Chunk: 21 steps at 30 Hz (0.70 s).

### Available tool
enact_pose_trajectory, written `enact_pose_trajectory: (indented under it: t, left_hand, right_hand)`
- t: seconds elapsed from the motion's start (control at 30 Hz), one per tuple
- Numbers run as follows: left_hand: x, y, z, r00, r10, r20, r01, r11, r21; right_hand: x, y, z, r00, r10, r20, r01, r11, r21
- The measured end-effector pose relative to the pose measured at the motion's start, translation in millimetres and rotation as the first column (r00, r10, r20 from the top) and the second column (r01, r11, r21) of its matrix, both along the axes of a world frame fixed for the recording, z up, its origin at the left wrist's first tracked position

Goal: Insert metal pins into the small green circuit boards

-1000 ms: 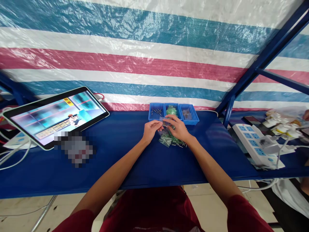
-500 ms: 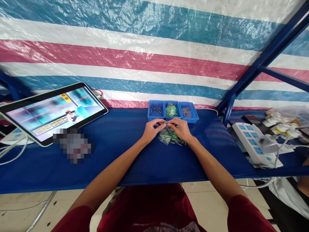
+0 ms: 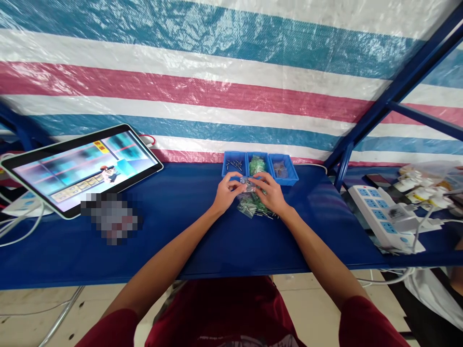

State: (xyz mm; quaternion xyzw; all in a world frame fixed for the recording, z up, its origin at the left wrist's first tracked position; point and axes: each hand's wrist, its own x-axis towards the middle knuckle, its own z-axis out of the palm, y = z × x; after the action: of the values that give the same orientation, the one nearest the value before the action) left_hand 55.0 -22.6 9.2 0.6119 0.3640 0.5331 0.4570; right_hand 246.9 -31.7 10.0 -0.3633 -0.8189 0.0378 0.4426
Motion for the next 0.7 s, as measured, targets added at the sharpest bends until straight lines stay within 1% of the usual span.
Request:
enact_pose_trajectory:
  t: [0.13,0.23,0.37,0.43,0.5,0.6,0.7]
  left_hand:
    - [0,1,-2.6,0.999,-0.043,0.007,0.043,0.999,0.007]
    - [0,2,-3.6,0.998,-0.055,-0.014,0.056,0.996,0.070]
    - [-2,5,-4.4,0.996,0.024,-0.086,-0.007,0.981,0.192]
    - [-2,5,-5.8,0.990,0.077,-0.115,-0.050,0.973,0.224]
    - [-2,6,-7.4,0.985,0.110,-0.134,-0.080,0.974,0.211]
    - [-2,5,-7.8,0.985,0.120,-0.122,-0.103,0.985,0.137]
    - [-2,4,-4.9,0.993,0.105,-0.052,-0.103,0.994,0.047]
  right_hand:
    - [-2,-1,0.9,0.998,-0.046,-0.034,0.046,0.999,-0.005]
    - [-4,-3,3.7,0.995,-0.049,-0.087,0.047,0.999,-0.022]
    - [-10,-5,6.2,0.988,-0.018,-0.156,0.009,0.998,-0.060]
    - [-12,-7,6.4,0.986,-0.013,-0.164,-0.002,0.996,-0.089]
    - [-13,-9,6.4,0.991,-0.012,-0.133,-0.005,0.992,-0.127]
    - [-12,-11,6.0,0.996,0.000,-0.090,-0.015,0.986,-0.167]
    - [-9,-10,4.2,0.997,0.027,-0.066,-0.036,0.990,-0.136]
